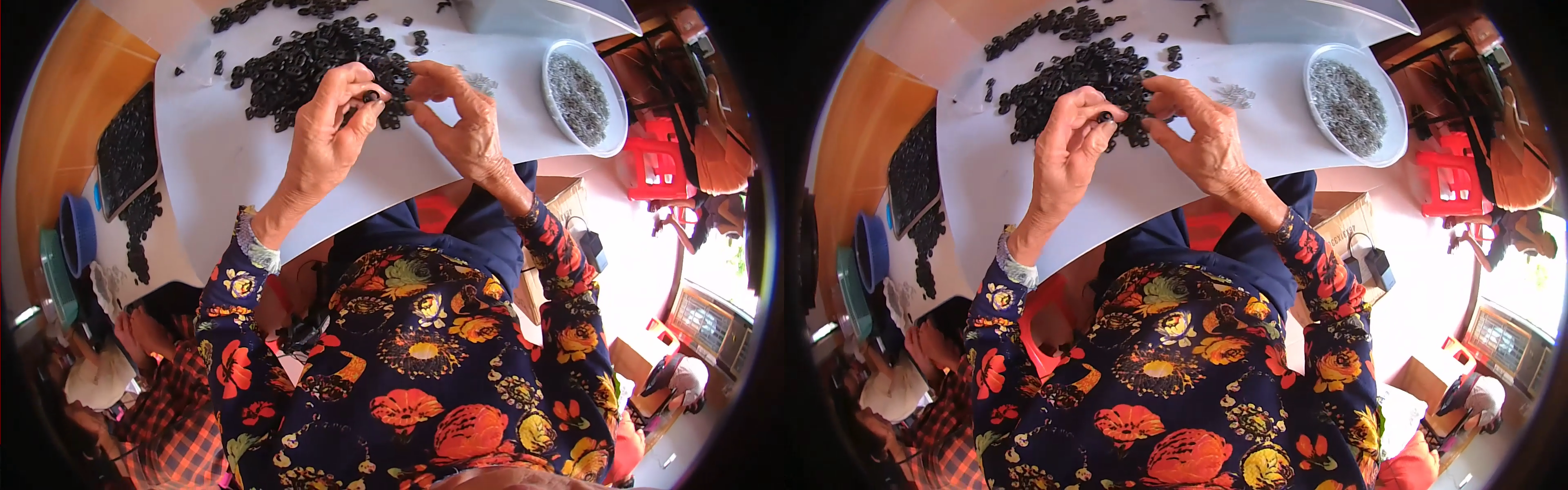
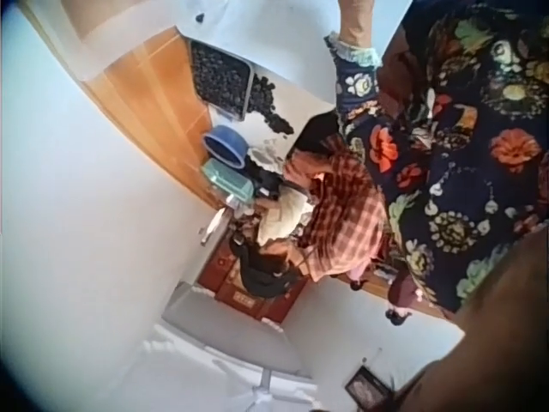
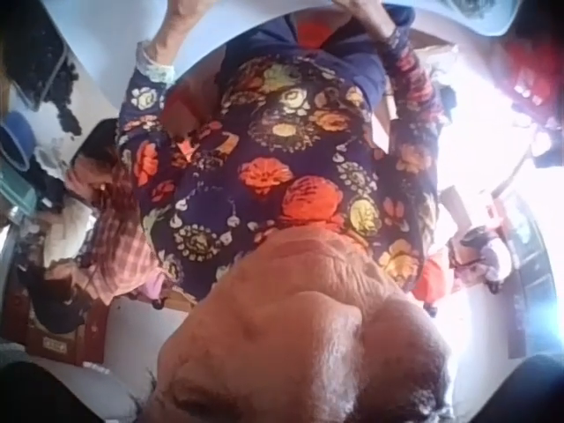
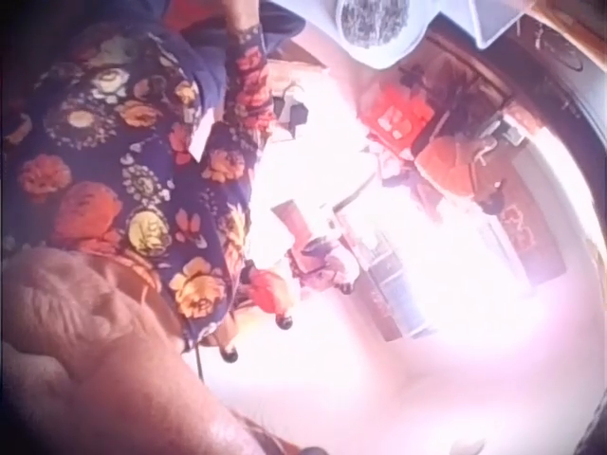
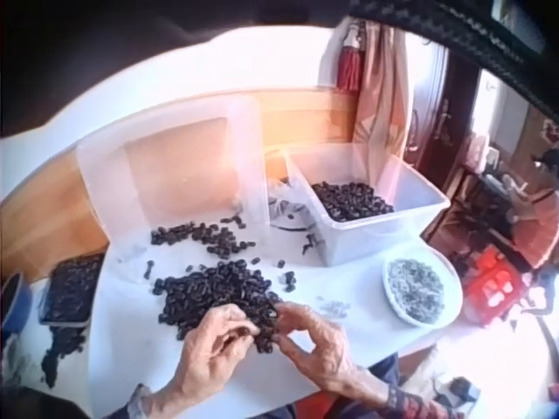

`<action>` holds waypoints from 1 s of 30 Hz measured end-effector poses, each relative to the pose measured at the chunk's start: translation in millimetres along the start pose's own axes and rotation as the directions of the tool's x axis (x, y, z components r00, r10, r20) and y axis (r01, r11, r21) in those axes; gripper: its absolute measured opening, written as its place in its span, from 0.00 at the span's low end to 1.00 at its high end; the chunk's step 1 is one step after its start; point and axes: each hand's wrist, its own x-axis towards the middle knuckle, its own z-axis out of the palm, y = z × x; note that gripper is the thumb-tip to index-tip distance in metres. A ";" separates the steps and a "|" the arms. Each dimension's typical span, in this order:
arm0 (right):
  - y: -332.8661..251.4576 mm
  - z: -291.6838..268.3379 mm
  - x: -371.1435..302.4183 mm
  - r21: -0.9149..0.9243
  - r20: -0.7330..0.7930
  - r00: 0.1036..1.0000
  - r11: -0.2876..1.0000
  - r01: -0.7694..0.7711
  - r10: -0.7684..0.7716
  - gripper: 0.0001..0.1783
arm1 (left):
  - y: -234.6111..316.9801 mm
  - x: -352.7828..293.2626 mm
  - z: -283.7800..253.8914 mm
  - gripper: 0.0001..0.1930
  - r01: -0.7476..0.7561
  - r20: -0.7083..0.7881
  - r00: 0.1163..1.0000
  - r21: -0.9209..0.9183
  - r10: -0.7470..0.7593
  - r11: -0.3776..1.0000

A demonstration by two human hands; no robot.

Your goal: The person assembles small plastic clips by picking up plastic pieces and metal pins from the table and fitting them together by hand.

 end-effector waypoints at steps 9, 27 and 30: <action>9.0 6.5 -11.6 -0.136 0.073 0.997 0.990 -0.024 0.034 0.19 | -16.4 -14.8 -49.5 0.19 -0.248 -0.019 0.956 0.480 0.293 0.841; 7.4 0.8 -14.6 -0.164 0.104 0.987 0.981 -0.105 0.123 0.17 | -69.9 30.7 -223.6 0.08 0.163 -0.208 0.978 0.835 0.029 0.526; 8.1 -7.5 -17.4 -0.175 0.101 0.983 0.975 -0.135 0.154 0.17 | -67.0 18.1 -203.2 0.09 0.083 -0.198 0.970 0.815 0.141 0.573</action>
